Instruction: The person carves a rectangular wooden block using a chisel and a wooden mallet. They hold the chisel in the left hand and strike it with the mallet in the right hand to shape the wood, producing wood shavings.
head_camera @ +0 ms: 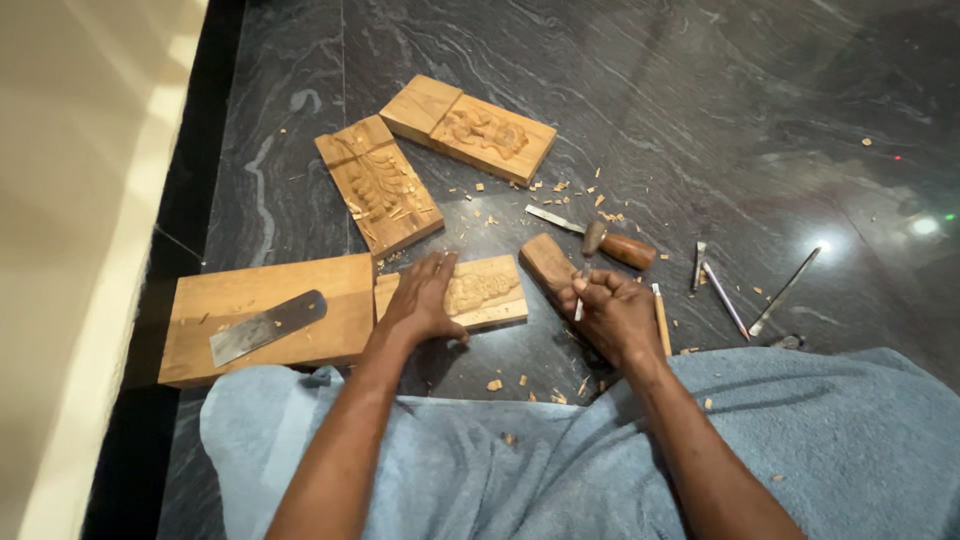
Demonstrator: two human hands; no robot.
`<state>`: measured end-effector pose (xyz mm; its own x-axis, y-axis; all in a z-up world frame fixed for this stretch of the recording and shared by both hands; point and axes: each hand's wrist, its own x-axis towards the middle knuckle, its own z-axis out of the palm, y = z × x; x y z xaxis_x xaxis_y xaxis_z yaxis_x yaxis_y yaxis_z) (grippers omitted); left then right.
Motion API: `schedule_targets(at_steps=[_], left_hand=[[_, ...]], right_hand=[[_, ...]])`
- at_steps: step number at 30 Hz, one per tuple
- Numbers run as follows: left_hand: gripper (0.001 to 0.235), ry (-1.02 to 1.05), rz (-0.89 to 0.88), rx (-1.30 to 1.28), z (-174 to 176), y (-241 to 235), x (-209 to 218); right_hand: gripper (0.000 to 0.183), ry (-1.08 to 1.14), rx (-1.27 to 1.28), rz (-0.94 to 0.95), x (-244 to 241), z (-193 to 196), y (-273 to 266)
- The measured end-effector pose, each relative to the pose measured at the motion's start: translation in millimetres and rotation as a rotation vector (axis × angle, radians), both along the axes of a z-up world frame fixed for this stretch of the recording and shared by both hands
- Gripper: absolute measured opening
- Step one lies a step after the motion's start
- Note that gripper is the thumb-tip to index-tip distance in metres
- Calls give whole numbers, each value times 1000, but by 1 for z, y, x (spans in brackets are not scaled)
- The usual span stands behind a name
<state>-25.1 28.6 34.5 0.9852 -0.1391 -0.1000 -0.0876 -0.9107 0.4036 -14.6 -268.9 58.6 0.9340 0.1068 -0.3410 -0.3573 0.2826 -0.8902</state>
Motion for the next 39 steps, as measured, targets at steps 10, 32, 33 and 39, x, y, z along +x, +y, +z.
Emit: schedule_targets(at_steps=[10, 32, 33, 39], left_hand=[[98, -372, -17, 185, 29, -37, -30], [134, -275, 714, -378, 106, -106, -73], [134, -175, 787, -432, 100, -103, -71], [138, -127, 1215, -577, 58, -73, -46]], right_hand=[[8, -31, -62, 12, 3, -9, -2], [14, -98, 293, 189, -13, 35, 8], [15, -93, 265, 196, -15, 31, 12], [23, 5, -150, 239, -16, 3, 29]])
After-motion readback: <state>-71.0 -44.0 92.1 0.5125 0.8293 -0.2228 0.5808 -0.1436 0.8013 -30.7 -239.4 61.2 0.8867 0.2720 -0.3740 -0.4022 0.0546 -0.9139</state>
